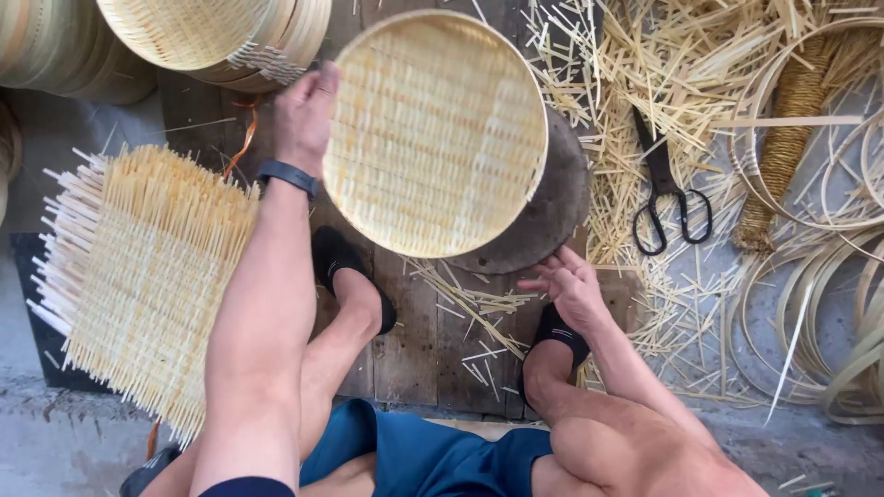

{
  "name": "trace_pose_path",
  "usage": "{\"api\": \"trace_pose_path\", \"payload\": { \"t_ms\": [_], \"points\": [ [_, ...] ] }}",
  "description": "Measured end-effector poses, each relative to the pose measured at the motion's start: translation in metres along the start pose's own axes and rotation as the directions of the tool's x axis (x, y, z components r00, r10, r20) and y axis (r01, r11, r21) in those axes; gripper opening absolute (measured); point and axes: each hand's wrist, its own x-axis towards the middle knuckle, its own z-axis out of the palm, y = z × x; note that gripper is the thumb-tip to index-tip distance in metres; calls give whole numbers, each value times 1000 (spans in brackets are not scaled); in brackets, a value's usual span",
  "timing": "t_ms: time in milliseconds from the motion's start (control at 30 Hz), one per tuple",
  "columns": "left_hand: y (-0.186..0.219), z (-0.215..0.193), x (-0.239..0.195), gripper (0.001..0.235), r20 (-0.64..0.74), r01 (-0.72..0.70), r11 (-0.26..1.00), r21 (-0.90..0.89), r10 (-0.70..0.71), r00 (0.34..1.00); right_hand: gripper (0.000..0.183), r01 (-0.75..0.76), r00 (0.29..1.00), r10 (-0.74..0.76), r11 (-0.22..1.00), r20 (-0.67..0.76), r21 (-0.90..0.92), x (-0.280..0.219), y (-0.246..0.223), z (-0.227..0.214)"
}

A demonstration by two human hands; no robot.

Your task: The person is weaving a circular bamboo lid, fitting it into a bamboo rim, and trimming the edges using scissors.

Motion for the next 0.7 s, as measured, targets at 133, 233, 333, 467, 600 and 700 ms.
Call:
{"api": "trace_pose_path", "payload": {
  "t_ms": [133,233,333,467,600,700],
  "points": [
    [-24,55,0,57,142,36,984,-175,-11,990,52,-59,988,3,933,-157,-354,-18,0,-6],
    [-18,86,-9,63,191,58,995,-83,-41,981,38,-19,952,-216,667,-218,-745,-37,5,0],
    [17,119,-46,63,70,-111,939,325,93,993,28,207,876,-479,276,53,-939,-45,7,13],
    [35,186,-158,66,368,-724,586,364,624,690,23,268,808,-550,23,212,-963,-46,2,27],
    [-19,218,-223,54,527,-733,524,433,513,678,21,250,803,-557,-6,211,-968,-43,0,25],
    [-9,186,-238,46,544,-708,514,484,457,704,17,262,798,-566,15,208,-965,-48,4,22]
  ]
}}
